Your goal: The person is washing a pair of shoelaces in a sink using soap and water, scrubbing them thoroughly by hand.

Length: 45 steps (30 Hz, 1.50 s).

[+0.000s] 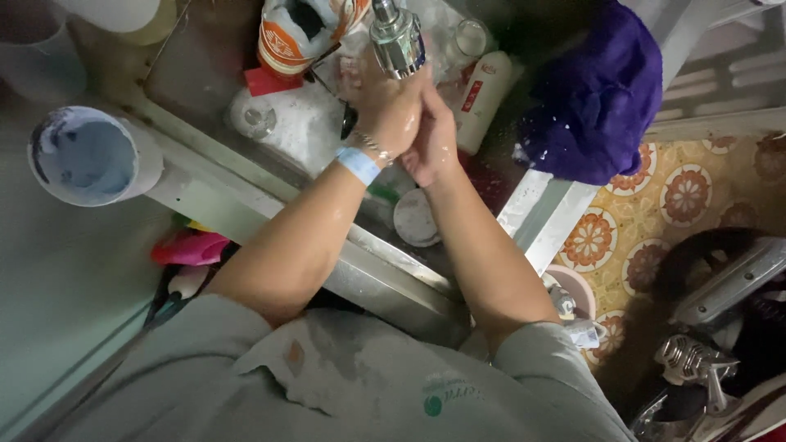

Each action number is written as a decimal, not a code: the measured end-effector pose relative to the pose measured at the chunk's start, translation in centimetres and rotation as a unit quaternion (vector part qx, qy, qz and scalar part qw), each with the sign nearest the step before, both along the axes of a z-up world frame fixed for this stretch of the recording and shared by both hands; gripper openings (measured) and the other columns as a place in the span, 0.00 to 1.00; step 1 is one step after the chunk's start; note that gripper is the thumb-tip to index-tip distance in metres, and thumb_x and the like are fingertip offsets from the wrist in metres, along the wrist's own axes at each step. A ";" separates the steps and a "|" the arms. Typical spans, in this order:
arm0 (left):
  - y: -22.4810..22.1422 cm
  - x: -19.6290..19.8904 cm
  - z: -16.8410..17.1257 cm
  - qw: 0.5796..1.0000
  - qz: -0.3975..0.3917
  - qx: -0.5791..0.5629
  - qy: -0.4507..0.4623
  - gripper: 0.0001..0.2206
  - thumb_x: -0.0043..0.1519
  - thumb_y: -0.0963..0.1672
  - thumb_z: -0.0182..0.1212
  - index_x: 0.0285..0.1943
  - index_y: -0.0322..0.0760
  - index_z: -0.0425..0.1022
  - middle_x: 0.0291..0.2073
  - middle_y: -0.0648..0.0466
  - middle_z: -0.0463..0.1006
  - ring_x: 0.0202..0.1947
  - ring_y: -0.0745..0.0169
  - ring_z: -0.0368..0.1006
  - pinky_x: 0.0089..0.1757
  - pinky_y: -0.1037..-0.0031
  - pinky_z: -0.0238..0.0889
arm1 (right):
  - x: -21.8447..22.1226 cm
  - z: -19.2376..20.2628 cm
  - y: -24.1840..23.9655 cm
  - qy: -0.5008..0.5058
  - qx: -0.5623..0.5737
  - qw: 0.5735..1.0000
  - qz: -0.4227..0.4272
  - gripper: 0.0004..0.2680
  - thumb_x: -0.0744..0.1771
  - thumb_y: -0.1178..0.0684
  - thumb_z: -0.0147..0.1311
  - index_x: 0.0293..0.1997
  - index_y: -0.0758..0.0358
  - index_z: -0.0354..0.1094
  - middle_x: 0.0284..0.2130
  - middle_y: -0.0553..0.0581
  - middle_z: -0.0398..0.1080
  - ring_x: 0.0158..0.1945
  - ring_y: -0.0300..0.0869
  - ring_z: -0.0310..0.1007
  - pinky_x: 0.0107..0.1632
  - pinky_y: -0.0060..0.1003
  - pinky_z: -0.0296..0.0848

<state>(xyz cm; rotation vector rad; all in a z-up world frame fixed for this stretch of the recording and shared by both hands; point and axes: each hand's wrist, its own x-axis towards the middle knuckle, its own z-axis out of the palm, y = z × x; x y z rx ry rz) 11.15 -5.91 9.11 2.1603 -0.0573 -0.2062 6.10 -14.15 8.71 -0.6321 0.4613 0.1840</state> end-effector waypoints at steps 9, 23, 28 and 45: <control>4.2 0.3 -1.9 0.754 0.274 -0.465 0.375 0.22 0.79 0.52 0.57 0.71 0.40 0.91 0.58 0.47 0.97 0.49 0.54 0.91 0.39 0.71 0.74 | -3.4 0.4 -4.1 -0.098 0.177 0.976 -0.081 0.23 0.80 0.37 0.58 0.78 0.69 0.75 0.67 0.66 0.84 0.64 0.58 0.87 0.71 0.61 0.88; -0.7 -5.5 1.3 0.749 -0.133 -0.577 0.297 0.38 0.79 0.37 0.72 1.00 0.46 0.63 0.93 0.55 0.72 0.75 0.66 0.74 0.68 0.70 0.74 | -6.1 2.1 -6.4 -0.251 -0.160 0.939 -0.169 0.27 0.86 0.33 0.46 1.02 0.53 0.54 0.99 0.66 0.56 1.05 0.59 0.54 1.09 0.59 0.52; -0.2 -4.2 2.7 0.690 -0.076 -0.643 0.324 0.43 0.74 0.38 0.69 1.02 0.43 0.60 0.76 0.47 0.77 0.65 0.57 0.74 0.64 0.70 0.70 | -4.6 -0.2 -7.2 -0.265 -0.242 0.902 -0.238 0.23 0.86 0.44 0.56 0.96 0.66 0.61 0.93 0.68 0.64 1.00 0.55 0.60 1.03 0.52 0.58; -0.5 -1.2 -3.8 0.593 0.029 -0.747 0.300 0.16 0.84 0.39 0.64 0.78 0.23 0.85 0.76 0.37 0.87 0.75 0.37 0.85 0.66 0.48 0.83 | -5.1 3.6 -9.1 -0.097 -0.226 0.966 -0.082 0.13 0.78 0.52 0.67 0.71 0.66 0.84 0.61 0.57 0.88 0.64 0.48 0.87 0.66 0.53 0.89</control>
